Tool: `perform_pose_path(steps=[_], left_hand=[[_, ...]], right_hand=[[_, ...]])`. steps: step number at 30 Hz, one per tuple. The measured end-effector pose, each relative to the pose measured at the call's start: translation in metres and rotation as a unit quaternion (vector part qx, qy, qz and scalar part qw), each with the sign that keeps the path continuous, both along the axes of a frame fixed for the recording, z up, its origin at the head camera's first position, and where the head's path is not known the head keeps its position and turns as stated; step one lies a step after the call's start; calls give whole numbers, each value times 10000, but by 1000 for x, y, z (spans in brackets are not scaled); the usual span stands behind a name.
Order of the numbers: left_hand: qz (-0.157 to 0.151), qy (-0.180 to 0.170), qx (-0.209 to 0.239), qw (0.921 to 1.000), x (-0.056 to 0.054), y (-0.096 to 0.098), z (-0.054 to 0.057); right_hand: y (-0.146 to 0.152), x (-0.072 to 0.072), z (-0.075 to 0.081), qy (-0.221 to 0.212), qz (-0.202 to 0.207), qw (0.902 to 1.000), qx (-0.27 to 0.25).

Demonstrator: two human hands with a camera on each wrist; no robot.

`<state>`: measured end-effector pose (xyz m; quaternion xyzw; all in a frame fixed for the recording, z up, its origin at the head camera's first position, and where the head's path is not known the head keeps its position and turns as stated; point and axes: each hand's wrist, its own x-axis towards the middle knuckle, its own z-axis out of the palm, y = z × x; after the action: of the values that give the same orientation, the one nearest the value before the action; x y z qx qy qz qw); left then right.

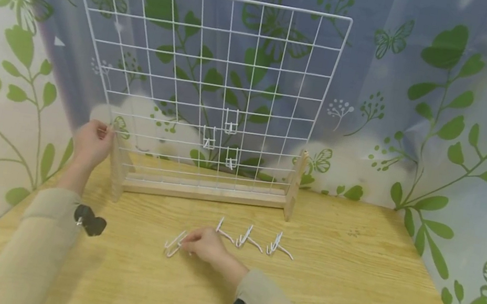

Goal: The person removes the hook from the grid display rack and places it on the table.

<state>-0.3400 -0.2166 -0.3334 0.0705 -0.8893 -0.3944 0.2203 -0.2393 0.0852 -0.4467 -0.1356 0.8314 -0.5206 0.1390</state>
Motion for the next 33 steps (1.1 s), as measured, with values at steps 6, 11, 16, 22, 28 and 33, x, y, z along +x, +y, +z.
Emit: perform_pose_path(steps=[6, 11, 16, 22, 28, 33], left_hand=[[-7, -61, 5, 10000, 1, -1, 0], [13, 4, -11, 10000, 1, -1, -1], [-7, 13, -2, 10000, 2, -1, -1], [-56, 105, -30, 9999, 1, -2, -2], [-26, 120, -42, 9999, -2, -2, -2], [-37, 81, -8, 10000, -2, -3, -2]], right_hand=[[2, -1, 0, -159, -34, 9998, 107], [3, -1, 0, -238, -69, 9996, 108], [3, 0, -1, -159, -243, 9993, 230], [4, 3, 2, -108, -270, 9986, 445], [5, 2, 4, -67, -195, 9986, 489], [6, 3, 6, -125, -203, 9989, 416]])
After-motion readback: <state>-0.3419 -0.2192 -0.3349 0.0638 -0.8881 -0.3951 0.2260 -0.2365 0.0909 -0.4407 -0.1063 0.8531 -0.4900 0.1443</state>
